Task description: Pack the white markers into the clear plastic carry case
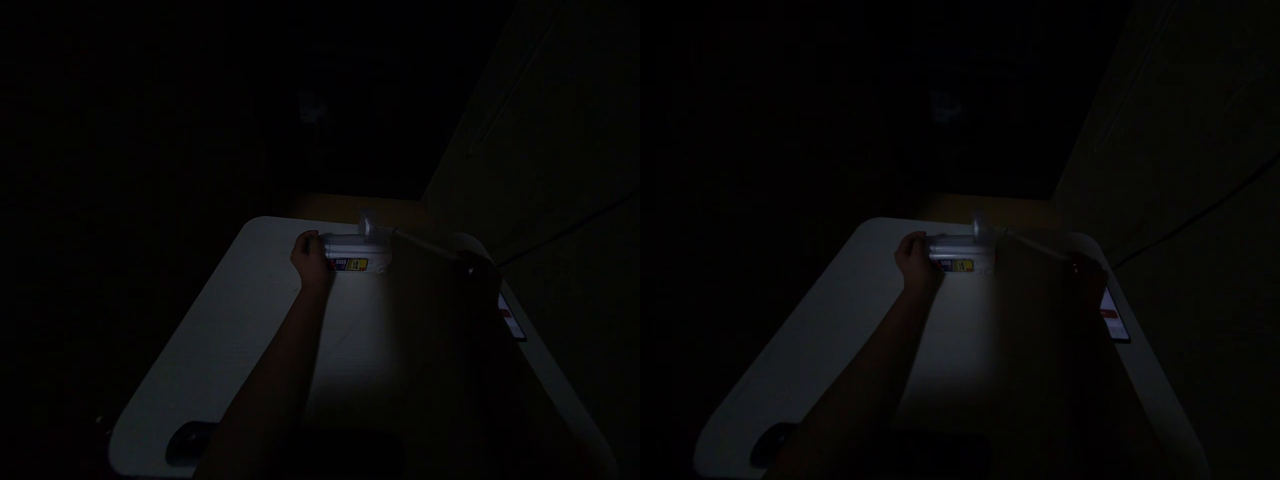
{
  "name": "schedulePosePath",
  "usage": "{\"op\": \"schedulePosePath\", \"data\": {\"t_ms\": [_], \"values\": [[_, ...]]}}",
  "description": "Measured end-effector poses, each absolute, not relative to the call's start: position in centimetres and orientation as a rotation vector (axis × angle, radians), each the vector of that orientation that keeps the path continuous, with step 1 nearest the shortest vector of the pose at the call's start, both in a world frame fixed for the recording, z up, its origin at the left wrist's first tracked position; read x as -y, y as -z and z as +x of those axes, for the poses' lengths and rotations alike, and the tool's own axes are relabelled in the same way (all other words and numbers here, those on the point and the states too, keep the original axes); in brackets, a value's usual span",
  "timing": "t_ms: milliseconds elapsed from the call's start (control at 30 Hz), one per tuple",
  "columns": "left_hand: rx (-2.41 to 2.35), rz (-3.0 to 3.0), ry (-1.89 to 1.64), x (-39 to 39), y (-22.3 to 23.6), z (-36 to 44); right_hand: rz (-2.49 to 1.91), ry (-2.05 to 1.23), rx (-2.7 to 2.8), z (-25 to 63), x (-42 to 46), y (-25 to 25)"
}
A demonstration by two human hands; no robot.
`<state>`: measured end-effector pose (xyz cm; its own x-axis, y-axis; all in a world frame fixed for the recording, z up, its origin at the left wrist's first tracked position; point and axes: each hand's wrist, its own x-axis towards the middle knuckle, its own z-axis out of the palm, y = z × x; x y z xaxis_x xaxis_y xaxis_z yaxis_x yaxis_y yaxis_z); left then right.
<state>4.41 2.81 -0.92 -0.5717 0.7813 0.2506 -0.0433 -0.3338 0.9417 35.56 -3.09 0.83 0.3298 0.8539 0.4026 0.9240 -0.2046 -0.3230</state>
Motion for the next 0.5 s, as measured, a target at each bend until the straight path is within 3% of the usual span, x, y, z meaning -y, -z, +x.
{"op": "schedulePosePath", "data": {"t_ms": [300,500], "values": [[-1.357,0.922,-1.977,-2.5,0.1,4.6,-2.41,0.306,1.568,33.0,1.6,0.6],[-1.354,0.961,-1.981,-2.8,0.4,4.5,-2.228,0.379,1.606,31.7,2.4,-0.1]]}}
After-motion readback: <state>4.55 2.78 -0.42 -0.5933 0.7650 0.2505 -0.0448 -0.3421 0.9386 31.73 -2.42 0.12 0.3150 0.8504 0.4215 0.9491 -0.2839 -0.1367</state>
